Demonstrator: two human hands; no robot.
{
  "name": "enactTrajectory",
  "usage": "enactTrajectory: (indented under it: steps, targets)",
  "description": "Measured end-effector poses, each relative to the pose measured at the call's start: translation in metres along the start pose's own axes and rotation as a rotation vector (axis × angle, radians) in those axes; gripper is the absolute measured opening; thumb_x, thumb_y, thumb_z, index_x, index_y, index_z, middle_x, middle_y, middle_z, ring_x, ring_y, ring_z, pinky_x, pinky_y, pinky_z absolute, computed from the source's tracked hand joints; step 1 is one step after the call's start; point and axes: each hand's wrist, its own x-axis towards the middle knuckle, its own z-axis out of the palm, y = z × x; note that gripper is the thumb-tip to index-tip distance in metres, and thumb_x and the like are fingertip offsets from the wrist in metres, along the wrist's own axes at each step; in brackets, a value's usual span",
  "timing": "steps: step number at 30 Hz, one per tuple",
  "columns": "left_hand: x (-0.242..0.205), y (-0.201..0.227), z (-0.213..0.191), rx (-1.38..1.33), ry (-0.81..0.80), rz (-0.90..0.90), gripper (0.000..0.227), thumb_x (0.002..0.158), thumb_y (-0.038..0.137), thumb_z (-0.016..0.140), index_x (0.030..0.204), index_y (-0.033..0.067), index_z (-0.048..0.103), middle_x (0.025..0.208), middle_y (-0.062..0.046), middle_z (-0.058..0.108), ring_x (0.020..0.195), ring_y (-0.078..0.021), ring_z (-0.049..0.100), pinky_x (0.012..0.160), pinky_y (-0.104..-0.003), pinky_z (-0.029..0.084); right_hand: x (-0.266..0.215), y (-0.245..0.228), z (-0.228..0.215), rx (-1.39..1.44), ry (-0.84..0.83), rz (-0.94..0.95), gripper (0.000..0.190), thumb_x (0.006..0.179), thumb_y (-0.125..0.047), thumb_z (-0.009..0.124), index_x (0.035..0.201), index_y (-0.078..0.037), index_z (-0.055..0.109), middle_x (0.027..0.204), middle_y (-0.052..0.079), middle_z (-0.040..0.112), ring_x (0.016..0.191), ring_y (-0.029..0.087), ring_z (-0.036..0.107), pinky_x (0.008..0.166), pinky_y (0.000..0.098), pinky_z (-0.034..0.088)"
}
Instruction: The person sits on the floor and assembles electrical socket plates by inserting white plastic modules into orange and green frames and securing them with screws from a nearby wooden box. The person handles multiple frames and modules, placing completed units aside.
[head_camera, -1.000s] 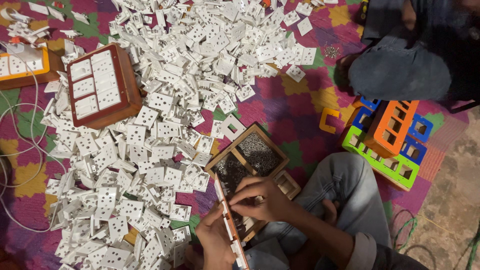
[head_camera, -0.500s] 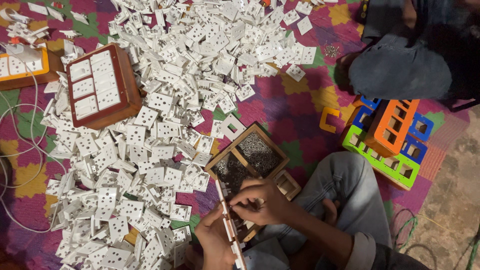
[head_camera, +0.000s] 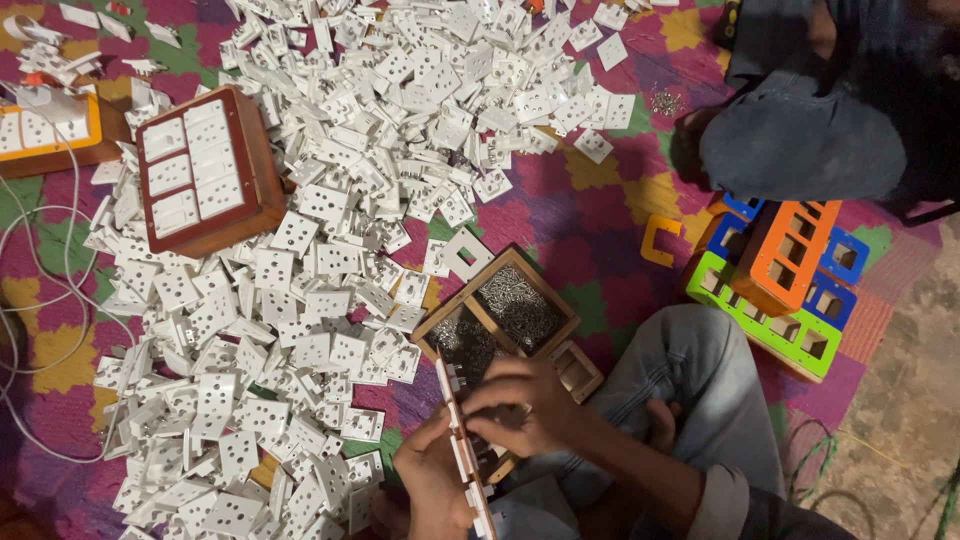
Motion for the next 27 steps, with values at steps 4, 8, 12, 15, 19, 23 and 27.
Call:
enactTrajectory:
  steps: [4,8,12,15,19,23,27]
  targets:
    - [0.004,-0.003,-0.008,-0.048,0.092,-0.078,0.031,0.085,0.023,0.055,0.104,0.0015,0.066,0.089,-0.012,0.067,0.081,-0.0243,0.066,0.072,-0.036,0.054,0.0,0.001,-0.004,-0.137,0.035,-0.123,0.028,0.079,-0.019,0.087,0.104,-0.011,0.077,0.089,0.004,0.067,0.072,0.016,0.068,0.058,0.03,0.052]
    - [0.009,-0.003,-0.018,-0.06,-0.098,-0.009,0.035,0.097,0.025,0.058,0.113,-0.0048,0.068,0.09,-0.016,0.068,0.071,-0.0239,0.062,0.057,-0.033,0.049,-0.002,0.005,0.0,-0.141,0.043,-0.246,0.033,0.076,-0.023,0.089,0.105,-0.012,0.081,0.08,0.003,0.064,0.057,0.013,0.061,0.049,0.0311,0.047]
    - [0.008,-0.003,-0.017,-0.101,-0.024,-0.109,0.035,0.085,0.027,0.055,0.104,-0.0002,0.067,0.086,-0.014,0.068,0.075,-0.0252,0.066,0.065,-0.037,0.054,-0.005,0.012,0.003,-0.222,0.045,-0.232,0.032,0.078,-0.024,0.085,0.107,-0.014,0.077,0.089,0.003,0.064,0.065,0.015,0.063,0.055,0.0299,0.049]
    - [0.004,-0.002,-0.014,-0.068,0.068,0.032,0.029,0.089,0.02,0.056,0.105,-0.0024,0.064,0.091,-0.013,0.067,0.083,-0.0236,0.066,0.073,-0.035,0.055,-0.007,0.013,0.006,-0.171,0.052,-0.228,0.032,0.078,-0.027,0.084,0.106,-0.012,0.079,0.087,0.004,0.062,0.061,0.014,0.06,0.052,0.0299,0.047]
    - [0.003,-0.001,-0.009,-0.117,0.047,-0.056,0.032,0.086,0.023,0.055,0.103,-0.0006,0.067,0.088,-0.013,0.067,0.078,-0.0249,0.066,0.07,-0.036,0.055,-0.013,0.009,0.002,-0.268,0.094,-0.217,0.031,0.082,-0.029,0.078,0.11,-0.015,0.077,0.097,0.003,0.063,0.074,0.018,0.064,0.063,0.0341,0.049]
    - [-0.001,0.001,-0.009,-0.113,-0.042,-0.047,0.03,0.087,0.025,0.059,0.102,0.0011,0.068,0.083,-0.012,0.066,0.072,-0.0244,0.064,0.061,-0.035,0.053,-0.013,0.007,0.005,-0.219,0.053,-0.226,0.026,0.084,-0.028,0.08,0.108,-0.018,0.081,0.091,0.002,0.063,0.066,0.015,0.062,0.056,0.0316,0.047]
    - [-0.003,0.003,0.0,-0.095,0.081,-0.072,0.03,0.083,0.025,0.056,0.1,0.0026,0.066,0.084,-0.012,0.067,0.074,-0.0249,0.065,0.064,-0.035,0.055,-0.011,0.008,0.004,-0.209,0.04,-0.169,0.028,0.084,-0.026,0.081,0.11,-0.015,0.081,0.092,0.004,0.064,0.066,0.015,0.062,0.058,0.0305,0.047]
